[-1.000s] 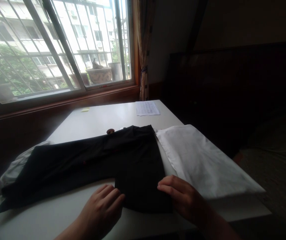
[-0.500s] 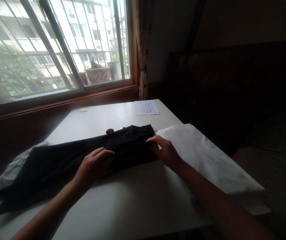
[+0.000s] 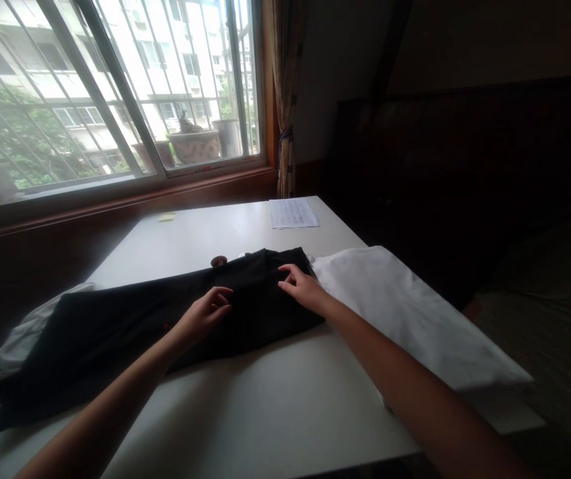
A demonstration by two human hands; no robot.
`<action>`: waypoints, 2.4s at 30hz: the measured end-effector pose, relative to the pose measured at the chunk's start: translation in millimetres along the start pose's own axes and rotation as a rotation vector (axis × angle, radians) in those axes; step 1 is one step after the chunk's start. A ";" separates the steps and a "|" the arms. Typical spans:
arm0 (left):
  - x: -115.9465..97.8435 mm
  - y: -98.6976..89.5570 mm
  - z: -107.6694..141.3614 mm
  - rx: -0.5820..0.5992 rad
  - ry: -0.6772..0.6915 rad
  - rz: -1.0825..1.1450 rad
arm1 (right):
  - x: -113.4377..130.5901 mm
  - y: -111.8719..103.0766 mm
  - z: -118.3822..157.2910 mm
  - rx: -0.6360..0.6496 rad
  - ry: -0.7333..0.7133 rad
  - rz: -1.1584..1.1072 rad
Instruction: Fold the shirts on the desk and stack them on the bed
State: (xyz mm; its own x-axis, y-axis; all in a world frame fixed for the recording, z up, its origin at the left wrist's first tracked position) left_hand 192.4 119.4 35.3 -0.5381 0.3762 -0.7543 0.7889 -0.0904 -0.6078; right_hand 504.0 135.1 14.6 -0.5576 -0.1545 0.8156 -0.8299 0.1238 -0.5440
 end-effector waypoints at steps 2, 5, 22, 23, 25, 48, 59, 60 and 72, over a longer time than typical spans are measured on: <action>4.7 3.4 5.9 -0.026 0.079 -0.073 | -6.0 3.7 3.9 0.035 0.024 0.039; 3.6 7.5 16.7 -0.084 0.300 -0.301 | -10.0 7.4 7.7 0.023 0.024 0.118; 4.7 53.9 34.2 0.266 0.672 -0.514 | -3.8 6.6 -20.4 -0.206 -0.211 0.440; 6.3 53.8 34.7 0.272 0.669 -0.513 | -1.8 7.5 -25.7 -0.208 -0.238 0.437; 6.9 53.3 34.7 0.281 0.661 -0.510 | 3.7 12.2 -36.5 -0.181 -0.294 0.415; -12.3 104.0 -7.2 0.243 0.699 -0.448 | -10.7 48.8 -173.4 -0.046 0.253 0.287; -23.0 75.3 -12.9 0.068 0.634 -0.051 | 36.4 19.1 -169.3 0.033 0.123 -0.137; -22.1 64.7 -14.1 -0.017 0.597 -0.034 | 41.5 14.3 -168.8 0.030 0.086 -0.165; 81.4 -110.7 -7.0 -0.186 -0.186 -0.567 | 93.0 -38.2 -157.5 -0.145 -0.277 0.069</action>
State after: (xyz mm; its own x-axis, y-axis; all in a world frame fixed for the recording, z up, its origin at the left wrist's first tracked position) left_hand 63.4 166.5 42.9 -0.9176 0.1500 -0.3682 0.3953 0.2449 -0.8853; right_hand 486.5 270.3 142.3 -0.6125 -0.3998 0.6819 -0.7900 0.2788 -0.5461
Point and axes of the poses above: each hand's wrist, its own z-axis away from the middle knuckle, its own y-axis out of the palm, x = y × z, the point moved 1 cm from there along -z, towards the middle knuckle, and after that the axes turned 10 degrees about -x, right-handed, at the moved point
